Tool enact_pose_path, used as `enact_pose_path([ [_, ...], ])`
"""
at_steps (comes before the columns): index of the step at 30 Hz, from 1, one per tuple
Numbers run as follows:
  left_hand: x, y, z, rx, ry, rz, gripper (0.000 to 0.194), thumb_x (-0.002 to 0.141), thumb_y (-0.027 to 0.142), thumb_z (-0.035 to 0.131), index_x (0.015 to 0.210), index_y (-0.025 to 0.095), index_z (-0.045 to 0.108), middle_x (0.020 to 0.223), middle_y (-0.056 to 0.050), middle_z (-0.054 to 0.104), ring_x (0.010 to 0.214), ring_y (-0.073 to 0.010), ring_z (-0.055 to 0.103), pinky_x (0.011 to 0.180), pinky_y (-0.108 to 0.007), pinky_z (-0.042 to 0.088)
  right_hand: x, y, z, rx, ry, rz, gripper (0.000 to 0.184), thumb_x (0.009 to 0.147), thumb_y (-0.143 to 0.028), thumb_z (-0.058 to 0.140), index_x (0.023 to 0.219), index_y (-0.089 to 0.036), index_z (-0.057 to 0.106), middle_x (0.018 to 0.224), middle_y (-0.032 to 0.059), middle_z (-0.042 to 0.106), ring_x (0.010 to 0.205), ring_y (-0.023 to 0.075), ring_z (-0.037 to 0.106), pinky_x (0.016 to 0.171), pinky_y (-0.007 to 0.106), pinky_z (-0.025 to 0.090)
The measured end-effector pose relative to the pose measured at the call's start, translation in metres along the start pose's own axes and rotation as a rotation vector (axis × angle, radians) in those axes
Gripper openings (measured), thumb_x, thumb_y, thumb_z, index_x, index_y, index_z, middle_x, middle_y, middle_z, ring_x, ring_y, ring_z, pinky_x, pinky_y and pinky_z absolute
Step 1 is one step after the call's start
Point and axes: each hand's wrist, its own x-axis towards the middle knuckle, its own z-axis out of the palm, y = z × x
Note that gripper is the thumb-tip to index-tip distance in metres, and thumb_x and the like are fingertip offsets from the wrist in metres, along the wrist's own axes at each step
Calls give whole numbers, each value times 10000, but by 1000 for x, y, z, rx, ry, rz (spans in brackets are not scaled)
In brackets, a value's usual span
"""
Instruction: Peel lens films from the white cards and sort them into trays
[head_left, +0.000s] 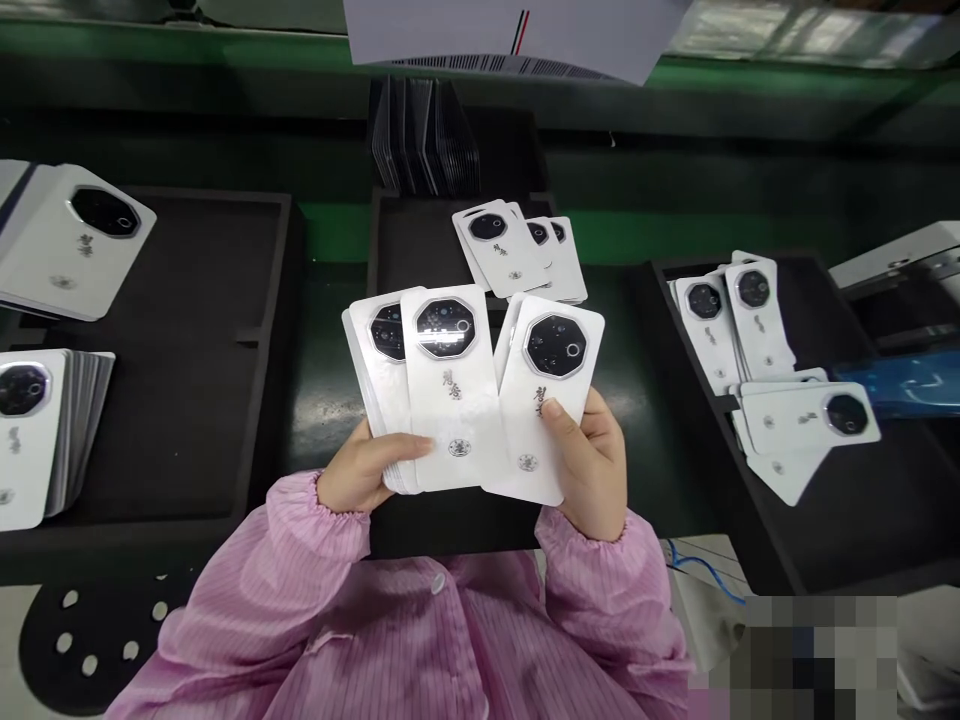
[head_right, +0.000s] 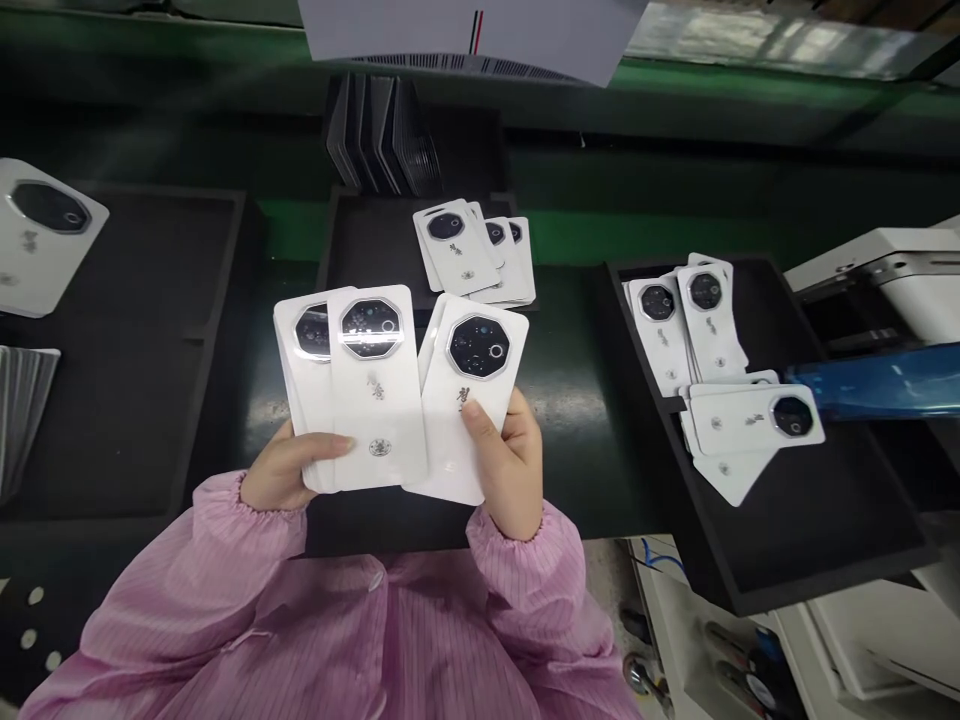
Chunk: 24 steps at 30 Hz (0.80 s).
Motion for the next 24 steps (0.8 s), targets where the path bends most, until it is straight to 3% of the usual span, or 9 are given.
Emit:
enact_pose_path([
  [7,-2,0,3,64,-21,35,693,703,92,671,1341,197,422,1200,-124,626,1120,-341,555,858,-432,541,-10,1,0,-44,-70,89,387,640,-227,770,980,-265,588,928,2,716,818,227,687,667,378,598],
  [11,-4,-1,2,70,-30,13,704,699,97,681,1344,195,416,1214,-127,616,1134,-342,544,889,-446,521,-12,3,4,-51,-81,129,387,646,-234,764,985,-255,576,913,8,720,800,232,691,664,392,603],
  [24,-6,-3,1,73,-148,12,710,653,134,725,1311,183,462,1143,-124,660,1067,-335,595,883,-444,504,-14,3,6,-77,71,-16,371,658,-263,750,979,-235,566,962,37,706,850,235,679,721,417,587],
])
